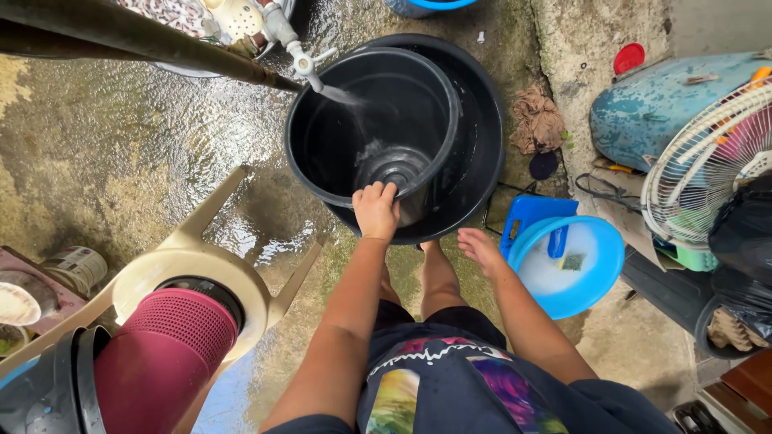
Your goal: Clean and stack various plastic buckets and trash bins.
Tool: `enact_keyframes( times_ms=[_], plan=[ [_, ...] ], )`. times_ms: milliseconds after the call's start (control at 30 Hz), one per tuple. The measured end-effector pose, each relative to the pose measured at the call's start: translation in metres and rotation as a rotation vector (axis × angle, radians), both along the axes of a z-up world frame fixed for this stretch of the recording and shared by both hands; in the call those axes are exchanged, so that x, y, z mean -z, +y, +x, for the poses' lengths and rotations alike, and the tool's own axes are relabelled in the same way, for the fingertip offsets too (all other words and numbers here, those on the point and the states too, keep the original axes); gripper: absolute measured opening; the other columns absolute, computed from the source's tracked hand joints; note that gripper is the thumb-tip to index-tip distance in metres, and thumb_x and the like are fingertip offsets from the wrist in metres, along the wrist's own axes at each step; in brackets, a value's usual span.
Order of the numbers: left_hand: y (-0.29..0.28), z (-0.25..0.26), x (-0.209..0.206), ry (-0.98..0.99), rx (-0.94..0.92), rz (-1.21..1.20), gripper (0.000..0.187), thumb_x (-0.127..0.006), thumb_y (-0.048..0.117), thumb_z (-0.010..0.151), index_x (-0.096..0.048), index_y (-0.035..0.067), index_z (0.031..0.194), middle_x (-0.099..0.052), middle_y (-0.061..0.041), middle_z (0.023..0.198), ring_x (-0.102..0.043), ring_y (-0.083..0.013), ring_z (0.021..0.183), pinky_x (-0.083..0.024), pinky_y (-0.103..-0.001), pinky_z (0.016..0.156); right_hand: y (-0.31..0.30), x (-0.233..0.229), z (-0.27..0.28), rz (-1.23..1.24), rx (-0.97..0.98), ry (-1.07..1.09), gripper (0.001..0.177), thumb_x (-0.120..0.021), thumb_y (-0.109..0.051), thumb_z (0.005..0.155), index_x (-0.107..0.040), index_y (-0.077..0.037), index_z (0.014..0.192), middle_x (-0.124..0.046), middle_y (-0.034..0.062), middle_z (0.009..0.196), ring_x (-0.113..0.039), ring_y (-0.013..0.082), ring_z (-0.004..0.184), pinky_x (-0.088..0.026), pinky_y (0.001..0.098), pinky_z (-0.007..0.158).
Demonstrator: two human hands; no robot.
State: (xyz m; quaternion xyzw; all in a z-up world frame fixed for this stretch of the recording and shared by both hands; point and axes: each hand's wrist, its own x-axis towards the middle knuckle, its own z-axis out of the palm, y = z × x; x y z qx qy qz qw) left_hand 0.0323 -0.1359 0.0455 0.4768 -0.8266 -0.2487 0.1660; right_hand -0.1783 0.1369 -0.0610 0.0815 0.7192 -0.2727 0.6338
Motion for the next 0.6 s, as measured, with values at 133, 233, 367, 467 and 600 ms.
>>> enact_keyframes(
  times_ms=[133, 233, 367, 467, 600],
  plan=[
    [-0.006, -0.002, -0.003, -0.006, 0.008, 0.002, 0.029, -0.078, 0.012, 0.071, -0.066, 0.016, 0.096, -0.058, -0.003, 0.087, -0.059, -0.0249, 0.089, -0.043, -0.043, 0.089, 0.012, 0.003, -0.004, 0.028, -0.026, 0.018, 0.037, -0.063, -0.035, 0.098, -0.065, -0.017, 0.131, -0.069, 0.0017, 0.127, -0.063, 0.0151, 0.113, -0.048, 0.0348, 0.099],
    [-0.015, -0.008, 0.002, 0.003, 0.006, -0.007, 0.03, -0.078, 0.012, 0.071, -0.067, 0.016, 0.099, -0.058, -0.003, 0.088, -0.06, -0.0247, 0.09, -0.042, -0.043, 0.089, 0.014, 0.003, -0.005, 0.016, -0.057, 0.038, 0.036, -0.063, -0.034, 0.098, -0.065, -0.017, 0.13, -0.069, 0.0012, 0.125, -0.064, 0.0146, 0.112, -0.048, 0.034, 0.099],
    [-0.021, -0.015, 0.001, 0.022, -0.013, -0.021, 0.029, -0.079, 0.013, 0.072, -0.067, 0.015, 0.098, -0.059, -0.002, 0.088, -0.06, -0.0244, 0.089, -0.043, -0.042, 0.087, 0.013, 0.002, -0.005, 0.015, -0.106, 0.056, 0.035, -0.061, -0.031, 0.099, -0.065, -0.017, 0.13, -0.07, 0.0005, 0.123, -0.064, 0.0137, 0.11, -0.048, 0.033, 0.096],
    [-0.024, -0.02, -0.003, 0.038, -0.03, -0.031, 0.027, -0.079, 0.014, 0.073, -0.066, 0.014, 0.096, -0.06, -0.003, 0.087, -0.061, -0.0251, 0.086, -0.043, -0.042, 0.083, 0.011, 0.003, -0.005, 0.005, -0.122, 0.056, 0.034, -0.06, -0.029, 0.099, -0.065, -0.017, 0.13, -0.07, -0.0002, 0.122, -0.064, 0.0133, 0.109, -0.047, 0.0322, 0.094],
    [-0.026, -0.023, -0.013, 0.029, -0.035, -0.01, 0.027, -0.081, 0.017, 0.074, -0.065, 0.013, 0.096, -0.062, -0.004, 0.085, -0.063, -0.0268, 0.078, -0.044, -0.043, 0.074, 0.009, 0.011, -0.012, -0.035, -0.151, 0.056, 0.034, -0.06, -0.027, 0.099, -0.066, -0.016, 0.131, -0.07, -0.0001, 0.12, -0.064, 0.0131, 0.107, -0.048, 0.0314, 0.09]
  ],
)
